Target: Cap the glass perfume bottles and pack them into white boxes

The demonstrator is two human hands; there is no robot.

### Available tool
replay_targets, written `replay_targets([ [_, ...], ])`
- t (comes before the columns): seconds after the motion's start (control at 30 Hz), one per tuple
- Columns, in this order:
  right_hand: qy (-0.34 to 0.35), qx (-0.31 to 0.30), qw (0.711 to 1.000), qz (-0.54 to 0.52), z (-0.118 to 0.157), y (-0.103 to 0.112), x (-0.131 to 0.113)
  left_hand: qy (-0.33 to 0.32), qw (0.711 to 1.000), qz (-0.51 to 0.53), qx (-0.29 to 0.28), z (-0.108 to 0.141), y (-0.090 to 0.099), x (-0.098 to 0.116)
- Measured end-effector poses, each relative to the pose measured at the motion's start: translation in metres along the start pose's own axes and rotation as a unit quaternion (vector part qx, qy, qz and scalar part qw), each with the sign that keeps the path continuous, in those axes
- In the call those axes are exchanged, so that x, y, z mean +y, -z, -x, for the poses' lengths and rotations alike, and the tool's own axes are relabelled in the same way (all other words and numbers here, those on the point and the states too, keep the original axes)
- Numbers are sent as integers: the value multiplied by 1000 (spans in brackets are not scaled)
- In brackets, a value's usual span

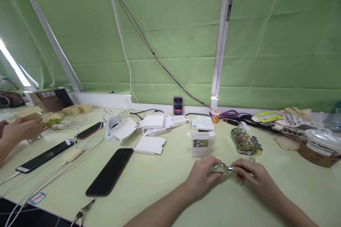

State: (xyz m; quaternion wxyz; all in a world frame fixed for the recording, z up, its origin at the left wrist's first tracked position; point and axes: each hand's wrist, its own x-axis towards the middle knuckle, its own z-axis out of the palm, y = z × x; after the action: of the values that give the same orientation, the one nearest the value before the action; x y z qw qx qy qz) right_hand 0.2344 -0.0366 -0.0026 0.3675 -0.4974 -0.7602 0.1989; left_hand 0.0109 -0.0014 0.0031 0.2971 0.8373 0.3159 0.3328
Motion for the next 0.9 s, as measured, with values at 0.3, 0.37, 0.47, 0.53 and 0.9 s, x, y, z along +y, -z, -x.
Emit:
replay_targets([
  [0.3, 40, 57, 997, 18, 1, 4, 9, 48, 997, 51, 36, -3, -1, 1],
  [0.37, 57, 50, 997, 29, 1, 4, 8, 50, 997, 53, 36, -3, -1, 1],
  [0.47, 61, 37, 997, 35, 0, 3, 6, 42, 997, 54, 37, -2, -2, 1],
  [0.53, 57, 34, 997, 35, 0, 2, 5, 37, 997, 50, 34, -1, -2, 0],
  [0.9, 16, 6, 999, 27, 2, 1, 6, 11, 1000, 19, 13, 1, -3, 1],
])
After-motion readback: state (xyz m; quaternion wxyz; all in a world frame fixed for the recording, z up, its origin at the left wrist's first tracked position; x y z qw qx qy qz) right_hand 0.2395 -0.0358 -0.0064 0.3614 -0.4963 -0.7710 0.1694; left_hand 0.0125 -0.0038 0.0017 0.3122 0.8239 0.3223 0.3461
